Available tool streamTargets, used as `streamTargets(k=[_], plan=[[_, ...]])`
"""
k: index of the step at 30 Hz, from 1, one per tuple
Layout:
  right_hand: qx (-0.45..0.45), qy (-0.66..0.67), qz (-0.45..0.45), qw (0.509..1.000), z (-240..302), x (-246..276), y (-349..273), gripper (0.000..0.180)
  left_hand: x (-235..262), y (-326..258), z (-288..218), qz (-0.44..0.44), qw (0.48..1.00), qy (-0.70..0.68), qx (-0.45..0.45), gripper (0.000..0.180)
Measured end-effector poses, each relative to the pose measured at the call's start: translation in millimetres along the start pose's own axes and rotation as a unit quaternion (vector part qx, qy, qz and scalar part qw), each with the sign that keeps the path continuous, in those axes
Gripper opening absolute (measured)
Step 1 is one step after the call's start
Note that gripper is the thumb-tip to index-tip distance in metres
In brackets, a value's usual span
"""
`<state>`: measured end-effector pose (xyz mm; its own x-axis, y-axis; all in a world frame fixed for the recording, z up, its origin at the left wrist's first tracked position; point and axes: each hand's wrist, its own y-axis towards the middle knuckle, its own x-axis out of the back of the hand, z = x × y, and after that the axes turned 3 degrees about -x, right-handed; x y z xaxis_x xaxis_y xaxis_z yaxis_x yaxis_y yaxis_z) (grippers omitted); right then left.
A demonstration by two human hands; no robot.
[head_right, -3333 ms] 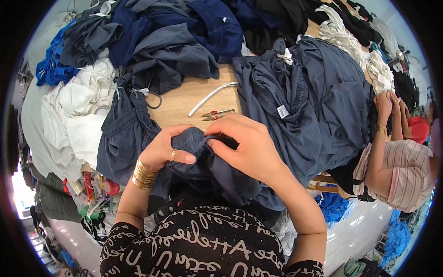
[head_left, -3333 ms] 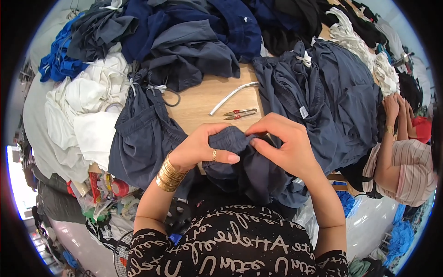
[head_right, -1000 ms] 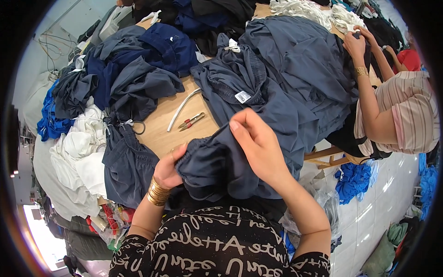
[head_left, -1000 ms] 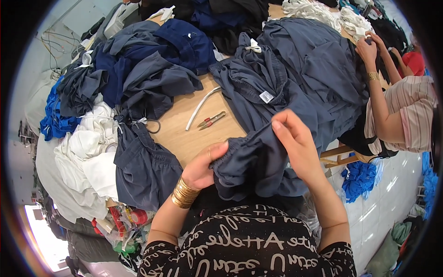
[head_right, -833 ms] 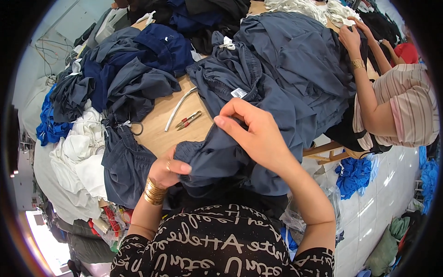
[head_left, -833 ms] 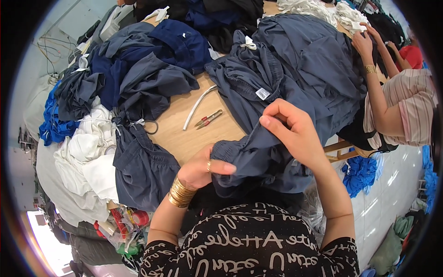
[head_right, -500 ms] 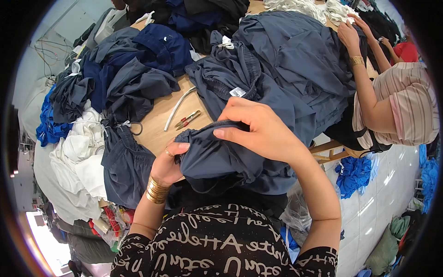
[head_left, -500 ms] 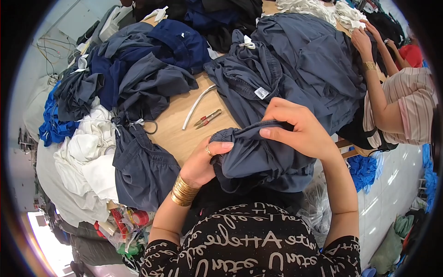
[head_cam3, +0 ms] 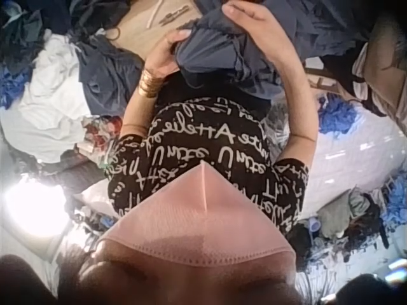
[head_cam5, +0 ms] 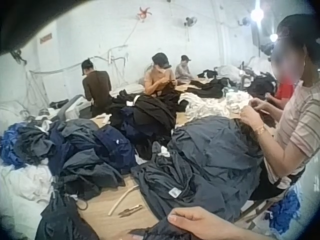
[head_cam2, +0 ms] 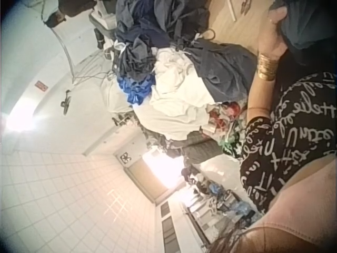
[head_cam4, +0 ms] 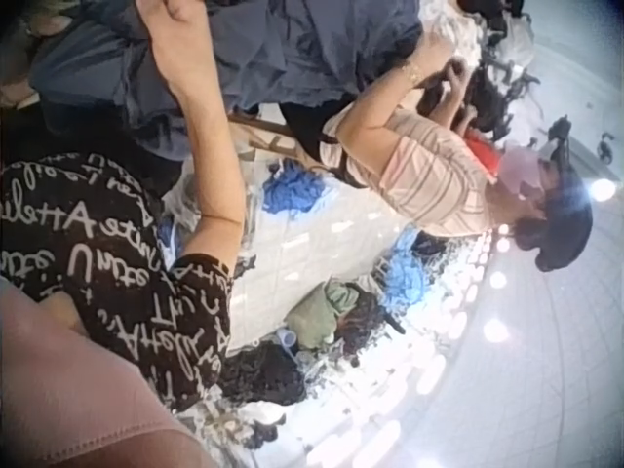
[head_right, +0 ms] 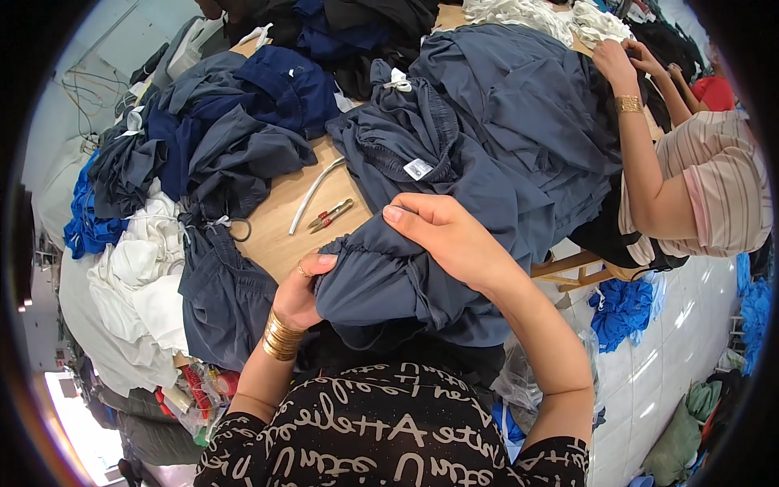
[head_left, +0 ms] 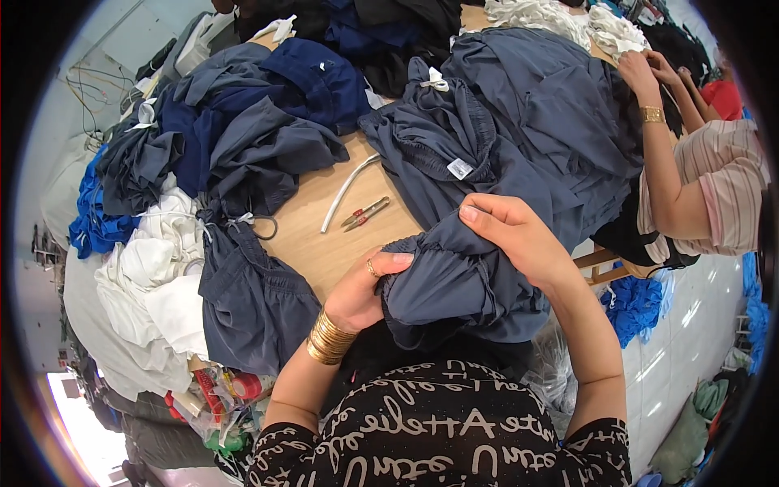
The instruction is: Trimming excess threads from the elastic waistbands of trousers in a garment factory.
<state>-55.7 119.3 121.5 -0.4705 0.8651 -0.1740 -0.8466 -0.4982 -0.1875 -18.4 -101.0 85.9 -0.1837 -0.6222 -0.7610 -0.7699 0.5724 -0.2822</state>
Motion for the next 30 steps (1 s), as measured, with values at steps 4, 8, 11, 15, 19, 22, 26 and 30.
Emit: streamTargets(k=[4, 8, 11, 15, 19, 22, 26, 30], plan=[[-0.029, 0.064, -0.008, 0.998, 5.7, -5.4, -2.2, 0.024, -0.3, 0.1, 2.0, 0.009, 0.994, -0.106, 0.011, 0.037], [-0.022, 0.054, -0.001, 0.998, -1.7, 0.3, -3.0, 0.026, 6.0, 3.5, 5.0, -0.01, 0.992, -0.128, 0.01, 0.035], [-0.023, -0.035, 0.007, 0.999, -0.8, 4.4, -5.9, 0.021, 6.8, 4.9, 4.5, -0.035, 0.989, -0.142, 0.026, 0.034], [0.205, -0.249, -0.077, 0.943, 6.2, -9.1, -16.6, 0.013, 0.4, -0.8, -7.9, -0.08, 0.987, 0.138, -0.007, 0.032], [0.292, -0.326, -0.083, 0.895, 4.3, -5.6, -26.6, 0.023, -12.1, -6.1, -17.8, -0.018, 0.919, 0.384, -0.087, 0.026], [0.315, -0.366, -0.098, 0.87, 3.2, -4.0, -31.1, 0.021, -10.6, -7.0, -16.3, 0.001, 0.904, 0.411, -0.119, 0.024], [0.299, -0.367, -0.118, 0.873, -0.1, -1.9, -33.5, 0.02, -10.6, -8.3, -16.4, -0.007, 0.917, 0.39, -0.087, 0.025], [0.285, -0.338, -0.125, 0.888, -0.2, -2.8, -32.5, 0.018, -12.6, -8.1, -17.5, -0.01, 0.933, 0.347, -0.092, 0.025]])
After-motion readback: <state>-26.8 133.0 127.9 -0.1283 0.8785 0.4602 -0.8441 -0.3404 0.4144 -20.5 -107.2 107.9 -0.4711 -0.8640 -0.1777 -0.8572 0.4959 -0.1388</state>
